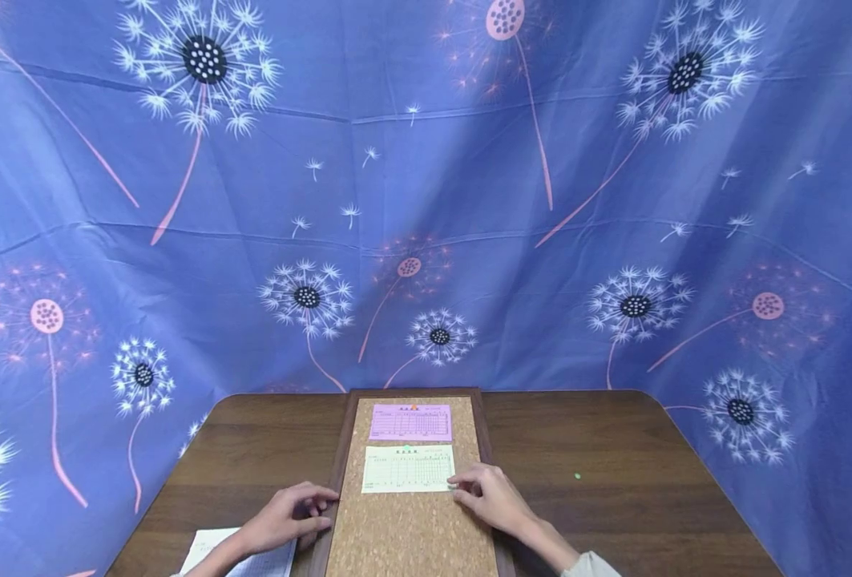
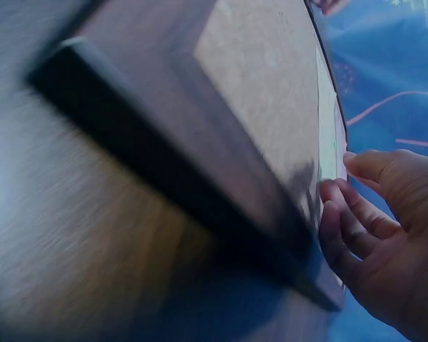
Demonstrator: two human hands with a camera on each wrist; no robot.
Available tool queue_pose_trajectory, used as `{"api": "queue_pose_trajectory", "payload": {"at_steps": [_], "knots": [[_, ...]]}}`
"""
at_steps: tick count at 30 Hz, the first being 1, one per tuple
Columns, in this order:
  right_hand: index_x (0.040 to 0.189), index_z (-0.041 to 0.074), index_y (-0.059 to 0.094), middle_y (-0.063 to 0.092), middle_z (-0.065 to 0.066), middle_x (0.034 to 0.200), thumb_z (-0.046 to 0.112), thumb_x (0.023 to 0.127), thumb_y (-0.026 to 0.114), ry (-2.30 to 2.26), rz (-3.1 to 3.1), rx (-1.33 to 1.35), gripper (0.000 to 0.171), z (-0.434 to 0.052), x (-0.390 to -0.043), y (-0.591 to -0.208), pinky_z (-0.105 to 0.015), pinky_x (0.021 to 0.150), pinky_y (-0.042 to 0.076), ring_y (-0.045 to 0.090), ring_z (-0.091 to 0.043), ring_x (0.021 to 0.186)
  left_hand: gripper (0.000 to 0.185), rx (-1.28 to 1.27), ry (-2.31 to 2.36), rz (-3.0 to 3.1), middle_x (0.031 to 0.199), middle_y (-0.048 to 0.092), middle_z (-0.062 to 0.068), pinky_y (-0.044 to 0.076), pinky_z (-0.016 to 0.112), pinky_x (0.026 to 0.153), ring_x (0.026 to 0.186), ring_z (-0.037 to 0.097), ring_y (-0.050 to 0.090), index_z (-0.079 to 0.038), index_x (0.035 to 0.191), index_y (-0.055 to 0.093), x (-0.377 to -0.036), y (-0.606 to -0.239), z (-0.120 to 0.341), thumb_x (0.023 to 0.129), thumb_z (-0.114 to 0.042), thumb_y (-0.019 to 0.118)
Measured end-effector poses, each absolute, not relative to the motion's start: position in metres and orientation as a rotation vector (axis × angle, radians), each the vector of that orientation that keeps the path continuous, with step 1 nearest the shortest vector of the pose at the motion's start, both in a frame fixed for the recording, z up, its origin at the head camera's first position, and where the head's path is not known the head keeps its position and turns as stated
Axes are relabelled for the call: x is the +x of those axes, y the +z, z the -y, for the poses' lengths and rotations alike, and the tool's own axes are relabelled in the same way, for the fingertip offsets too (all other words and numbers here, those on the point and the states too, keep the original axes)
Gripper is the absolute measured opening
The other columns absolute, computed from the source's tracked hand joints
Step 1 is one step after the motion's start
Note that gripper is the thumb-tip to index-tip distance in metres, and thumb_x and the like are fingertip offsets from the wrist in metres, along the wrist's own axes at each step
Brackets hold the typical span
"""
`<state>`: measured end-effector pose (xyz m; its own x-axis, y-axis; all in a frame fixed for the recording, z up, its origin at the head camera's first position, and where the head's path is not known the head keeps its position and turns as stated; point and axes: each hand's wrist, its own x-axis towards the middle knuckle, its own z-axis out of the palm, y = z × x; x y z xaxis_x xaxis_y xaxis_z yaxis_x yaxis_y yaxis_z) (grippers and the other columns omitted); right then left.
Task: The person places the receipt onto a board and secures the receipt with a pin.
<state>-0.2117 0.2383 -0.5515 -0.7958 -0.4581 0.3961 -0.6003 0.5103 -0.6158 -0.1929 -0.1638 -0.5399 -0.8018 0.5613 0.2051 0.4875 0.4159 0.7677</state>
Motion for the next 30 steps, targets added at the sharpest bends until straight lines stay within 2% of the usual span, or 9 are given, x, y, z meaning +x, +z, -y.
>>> {"api": "queue_pose_trajectory", "payload": {"at_steps": [5,10,17,20,24,30], "knots": [[0.104,0.003,0.079,0.070,0.003,0.085,0.004,0.087,0.077,1.140,2.487,0.897,0.017,-0.256,-0.206,-0.554,-0.020,0.061,0.049,0.055,0.007,0.076,0.028,0.941,1.372,-2.688,0.091,0.068,0.012,0.052,0.025,0.069,0.083,-0.002,0.059,0.004,0.115,0.069,-0.184,-0.544,0.192,0.091,-0.009,0.075],[0.103,0.002,0.078,0.071,0.000,0.086,0.002,0.087,0.076,1.131,2.470,0.845,0.016,-0.270,-0.200,-0.557,-0.021,0.060,0.047,0.053,0.007,0.075,0.030,0.901,1.373,-2.745,0.091,0.067,0.014,0.052,0.024,0.069,0.083,-0.004,0.058,0.007,0.115,0.068,-0.174,-0.546,0.218,0.090,-0.007,0.075],[0.099,0.005,0.079,0.067,0.006,0.082,0.001,0.087,0.075,1.115,2.460,0.756,0.014,-0.286,-0.193,-0.566,-0.020,0.058,0.045,0.050,0.009,0.071,0.027,0.854,1.290,-2.875,0.092,0.068,0.012,0.051,0.025,0.065,0.081,-0.005,0.057,0.006,0.111,0.068,-0.161,-0.549,0.256,0.088,-0.005,0.075],[0.100,0.003,0.078,0.064,0.006,0.080,0.000,0.087,0.075,1.153,2.452,0.763,0.013,-0.290,-0.190,-0.569,-0.019,0.058,0.046,0.052,0.007,0.069,0.028,0.725,1.275,-2.876,0.092,0.067,0.009,0.047,0.023,0.062,0.078,-0.006,0.054,0.006,0.113,0.068,-0.154,-0.549,0.275,0.090,-0.008,0.074],[0.101,0.000,0.076,0.062,0.002,0.080,-0.001,0.086,0.076,1.200,2.435,0.811,0.015,-0.294,-0.189,-0.571,-0.020,0.057,0.049,0.055,0.004,0.067,0.034,0.421,1.234,-2.858,0.094,0.062,0.003,0.042,0.022,0.061,0.075,-0.005,0.049,0.003,0.118,0.068,-0.145,-0.542,0.295,0.090,-0.016,0.076],[0.104,0.000,0.075,0.062,0.001,0.081,0.004,0.086,0.079,1.292,2.509,0.777,0.019,-0.298,-0.190,-0.569,-0.020,0.056,0.050,0.054,0.005,0.067,0.044,0.176,1.134,-2.880,0.100,0.057,0.004,0.040,0.023,0.066,0.071,-0.002,0.048,0.001,0.123,0.066,-0.139,-0.543,0.319,0.088,-0.022,0.079]]}}
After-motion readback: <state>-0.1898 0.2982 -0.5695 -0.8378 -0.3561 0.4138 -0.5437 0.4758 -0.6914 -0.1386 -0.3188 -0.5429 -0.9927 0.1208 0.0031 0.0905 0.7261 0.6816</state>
